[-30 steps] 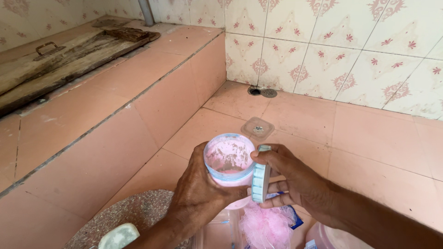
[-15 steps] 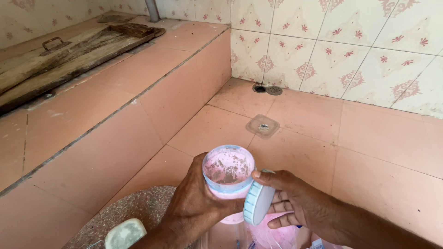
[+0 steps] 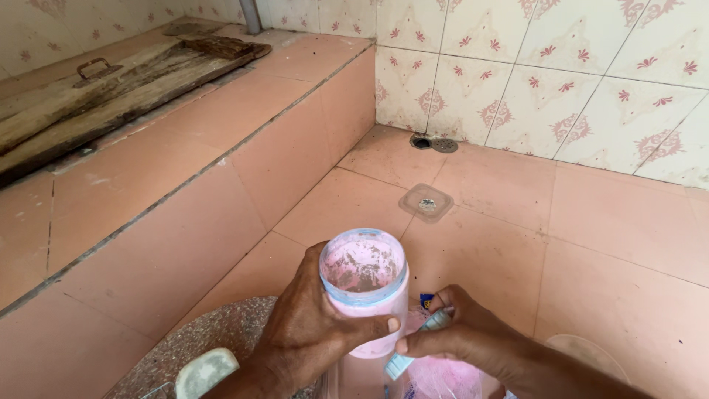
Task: The person unscrews several containers to pour pink powder and liquid between them, then organizes the jars, a shower loofah, and a packet of detergent on the floor.
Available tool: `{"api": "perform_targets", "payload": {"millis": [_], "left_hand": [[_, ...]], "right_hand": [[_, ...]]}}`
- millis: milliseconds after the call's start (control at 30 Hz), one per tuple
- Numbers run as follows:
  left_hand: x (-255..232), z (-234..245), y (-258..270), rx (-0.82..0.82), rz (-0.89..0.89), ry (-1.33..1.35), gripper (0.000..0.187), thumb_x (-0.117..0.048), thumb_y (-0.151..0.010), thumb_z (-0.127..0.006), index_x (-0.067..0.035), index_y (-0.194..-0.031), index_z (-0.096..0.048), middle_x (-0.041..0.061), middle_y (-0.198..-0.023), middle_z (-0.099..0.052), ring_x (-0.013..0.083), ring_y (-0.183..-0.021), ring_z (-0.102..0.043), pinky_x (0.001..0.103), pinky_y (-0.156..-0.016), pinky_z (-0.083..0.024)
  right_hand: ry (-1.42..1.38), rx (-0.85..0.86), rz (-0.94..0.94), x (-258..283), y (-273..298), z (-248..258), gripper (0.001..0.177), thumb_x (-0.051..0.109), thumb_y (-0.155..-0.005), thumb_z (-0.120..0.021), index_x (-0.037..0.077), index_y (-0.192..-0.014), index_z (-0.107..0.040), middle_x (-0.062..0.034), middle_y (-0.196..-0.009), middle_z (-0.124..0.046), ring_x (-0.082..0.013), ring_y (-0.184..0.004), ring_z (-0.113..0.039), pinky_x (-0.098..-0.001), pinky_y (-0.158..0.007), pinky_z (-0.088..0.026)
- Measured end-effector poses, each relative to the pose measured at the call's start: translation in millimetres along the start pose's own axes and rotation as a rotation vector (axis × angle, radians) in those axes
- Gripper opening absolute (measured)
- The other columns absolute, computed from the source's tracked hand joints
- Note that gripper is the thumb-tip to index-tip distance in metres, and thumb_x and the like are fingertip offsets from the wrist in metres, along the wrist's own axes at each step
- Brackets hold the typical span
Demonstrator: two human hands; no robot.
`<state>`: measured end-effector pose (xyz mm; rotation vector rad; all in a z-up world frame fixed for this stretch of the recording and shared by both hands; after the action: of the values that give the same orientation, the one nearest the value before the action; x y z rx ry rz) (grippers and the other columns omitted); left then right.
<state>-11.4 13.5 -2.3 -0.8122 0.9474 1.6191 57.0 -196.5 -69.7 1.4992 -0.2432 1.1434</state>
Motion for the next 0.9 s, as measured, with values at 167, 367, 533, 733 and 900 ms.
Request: {"api": "perform_targets", "payload": {"millis": [167, 367, 533, 733, 900], "left_hand": [[2.0, 3.1, 1.4, -0.01, -0.045, -0.007, 0.101, -0.037, -0.061, -0.095, -0.016, -0.143, -0.04, 0.004, -0.123, -0.069, 0.014, -0.12, -0.069, 0.032, -0.105, -0.054], [4.8, 4.5, 3.1, 0.022, -0.066, -0.019, 0.106, -0.037, -0.058, -0.095, -0.016, -0.145, -0.038, 0.004, -0.125, -0.068, 0.0141, -0.123, -0.067, 0.033, -0.108, -0.052], [5.9, 4.0, 2.3, 0.037, -0.103, -0.083, 0.108, -0.035, -0.056, -0.095, -0.015, -0.146, -0.037, 0.006, -0.127, -0.066, 0.0153, -0.124, -0.066, 0.034, -0.108, -0.051], [6.5, 0.7, 1.8, 0.056, -0.138, -0.033, 0.106, -0.035, -0.058, -0.094, -0.015, -0.146, -0.039, 0.007, -0.128, -0.067, 0.0165, -0.124, -0.068, 0.034, -0.108, -0.053], [8.3, -2.8, 1.9, 0.091, -0.168, -0.017, 0.108, -0.033, -0.06, -0.094, -0.014, -0.149, -0.037, 0.007, -0.129, -0.067, 0.0164, -0.126, -0.067, 0.035, -0.108, -0.052]], "right_hand": [[0.557, -0.157, 0.242, 17.6, 12.6, -7.6, 0.072, 0.039, -0.062, -0.095, 0.005, -0.11, -0.052, -0.0126, -0.106, -0.065, -0.0232, -0.104, -0.069, -0.0364, -0.088, -0.057], [0.872, -0.185, 0.237, 3.6, 5.7, -5.8, 0.06, 0.042, -0.076, -0.088, 0.011, -0.113, -0.052, -0.0067, -0.115, -0.059, -0.0226, -0.111, -0.067, -0.0371, -0.095, -0.055], [1.084, -0.097, 0.381, -15.1, -5.0, 6.9, 0.054, 0.043, -0.077, -0.086, 0.009, -0.109, -0.06, -0.006, -0.128, -0.052, -0.0264, -0.12, -0.06, -0.0414, -0.097, -0.053], [1.243, -0.019, 0.286, -35.1, -17.3, 14.7, 0.027, 0.035, -0.088, -0.073, 0.011, -0.1, -0.067, -0.0049, -0.126, -0.058, -0.0231, -0.121, -0.06, -0.0398, -0.103, -0.053], [1.231, 0.038, 0.359, -48.1, -25.5, 18.2, 0.014, 0.024, -0.089, -0.071, 0.015, -0.1, -0.071, -0.003, -0.118, -0.067, -0.0231, -0.126, -0.056, -0.0415, -0.105, -0.048]]}}
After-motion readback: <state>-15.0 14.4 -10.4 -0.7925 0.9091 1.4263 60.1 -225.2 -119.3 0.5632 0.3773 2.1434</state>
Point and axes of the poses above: each hand's wrist, its own y-axis away from the middle knuckle, its own z-axis out of the back of the hand, x = y × z, the point moved 1 cm from there along -y, towards the middle knuckle
